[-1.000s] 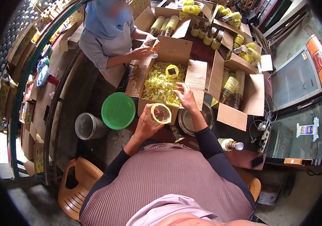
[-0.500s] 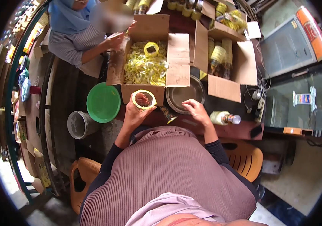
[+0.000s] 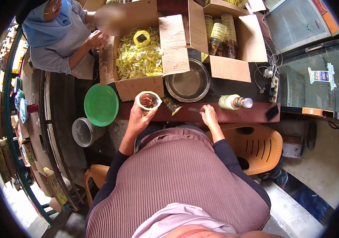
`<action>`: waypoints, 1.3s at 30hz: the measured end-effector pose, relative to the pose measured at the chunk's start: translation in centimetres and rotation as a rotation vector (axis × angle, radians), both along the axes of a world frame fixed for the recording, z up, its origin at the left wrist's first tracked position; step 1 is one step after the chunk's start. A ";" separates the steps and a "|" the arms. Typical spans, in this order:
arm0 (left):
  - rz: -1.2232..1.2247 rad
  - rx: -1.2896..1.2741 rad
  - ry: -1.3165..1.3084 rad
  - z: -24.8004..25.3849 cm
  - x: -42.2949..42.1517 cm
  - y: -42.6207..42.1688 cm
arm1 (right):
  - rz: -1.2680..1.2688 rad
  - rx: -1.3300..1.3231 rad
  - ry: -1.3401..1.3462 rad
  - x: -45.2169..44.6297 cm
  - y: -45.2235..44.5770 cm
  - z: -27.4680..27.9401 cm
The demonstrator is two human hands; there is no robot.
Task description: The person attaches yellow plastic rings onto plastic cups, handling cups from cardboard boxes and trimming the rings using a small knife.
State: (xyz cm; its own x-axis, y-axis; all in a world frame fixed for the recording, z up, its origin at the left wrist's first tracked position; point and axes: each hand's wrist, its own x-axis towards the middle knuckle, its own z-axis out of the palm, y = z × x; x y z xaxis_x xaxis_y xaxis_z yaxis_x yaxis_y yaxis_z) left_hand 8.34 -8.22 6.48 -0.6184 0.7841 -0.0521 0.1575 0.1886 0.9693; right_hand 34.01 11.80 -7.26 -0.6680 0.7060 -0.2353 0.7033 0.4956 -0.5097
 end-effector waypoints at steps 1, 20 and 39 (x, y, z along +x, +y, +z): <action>-0.002 -0.006 0.000 0.0 0.1 -0.2 | -0.002 -0.006 0.000 0.2 -0.1 -0.5; -0.112 -0.016 0.206 1.5 2.0 1.0 | 0.129 0.316 -0.158 0.7 0.3 -6.7; -0.025 0.118 -0.091 0.7 2.4 2.7 | 0.211 -0.035 0.169 -0.5 0.6 5.2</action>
State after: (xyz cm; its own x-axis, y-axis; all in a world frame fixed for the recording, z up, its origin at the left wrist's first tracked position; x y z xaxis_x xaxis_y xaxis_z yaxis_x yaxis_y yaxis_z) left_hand 10.79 -5.52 7.17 -0.5955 0.8033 -0.0129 0.0716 0.0691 0.9950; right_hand 33.54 12.36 -2.05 -0.8314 0.5404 -0.1293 0.4896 0.6023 -0.6304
